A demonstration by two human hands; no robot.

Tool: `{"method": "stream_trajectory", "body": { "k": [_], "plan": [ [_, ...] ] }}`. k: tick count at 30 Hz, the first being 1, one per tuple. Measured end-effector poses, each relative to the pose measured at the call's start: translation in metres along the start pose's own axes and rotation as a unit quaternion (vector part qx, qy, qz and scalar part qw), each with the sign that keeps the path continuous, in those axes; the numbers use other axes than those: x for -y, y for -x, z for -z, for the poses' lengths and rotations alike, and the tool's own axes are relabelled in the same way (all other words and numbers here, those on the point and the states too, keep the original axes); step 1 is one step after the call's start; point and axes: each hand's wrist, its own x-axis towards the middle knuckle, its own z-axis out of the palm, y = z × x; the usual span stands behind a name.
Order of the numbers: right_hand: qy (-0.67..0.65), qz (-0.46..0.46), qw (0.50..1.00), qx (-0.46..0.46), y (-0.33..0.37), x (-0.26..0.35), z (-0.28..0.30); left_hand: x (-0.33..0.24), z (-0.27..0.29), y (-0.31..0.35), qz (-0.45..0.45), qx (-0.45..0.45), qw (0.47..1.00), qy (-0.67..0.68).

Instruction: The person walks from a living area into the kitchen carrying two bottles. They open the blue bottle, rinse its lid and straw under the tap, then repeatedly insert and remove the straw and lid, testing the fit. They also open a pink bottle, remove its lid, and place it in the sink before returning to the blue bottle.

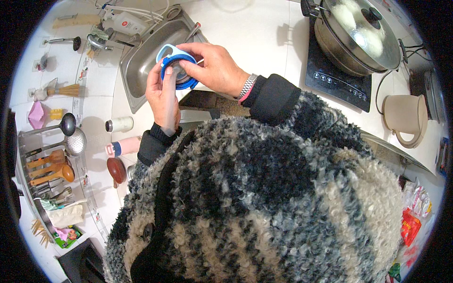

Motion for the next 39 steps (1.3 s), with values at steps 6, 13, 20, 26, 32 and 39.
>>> {"method": "stream_trajectory", "body": {
  "k": [6, 13, 20, 26, 32, 39],
  "plan": [
    [-0.067, -0.071, 0.994, 0.045, -0.001, -0.005, -0.002, 0.005, 0.000, -0.002, 0.002, -0.052, 0.999, -0.014],
    [-0.070, -0.039, 0.996, 0.033, -0.005, -0.020, -0.002, 0.009, 0.001, -0.003, -0.001, -0.025, 1.000, 0.014],
    [-0.101, -0.041, 0.994, -0.018, -0.001, -0.020, -0.010, 0.013, 0.003, -0.002, -0.011, -0.022, 1.000, -0.019],
    [-0.060, -0.027, 0.995, -0.076, -0.002, -0.012, -0.017, 0.012, 0.001, 0.000, -0.003, -0.029, 1.000, 0.002],
    [-0.062, -0.038, 0.995, -0.072, -0.003, -0.013, -0.015, 0.011, -0.001, 0.002, -0.030, -0.022, 0.999, 0.009],
    [-0.110, -0.023, 0.986, -0.125, -0.003, -0.023, -0.021, 0.008, -0.002, -0.001, 0.032, 0.011, 0.999, 0.006]
  ]
}}
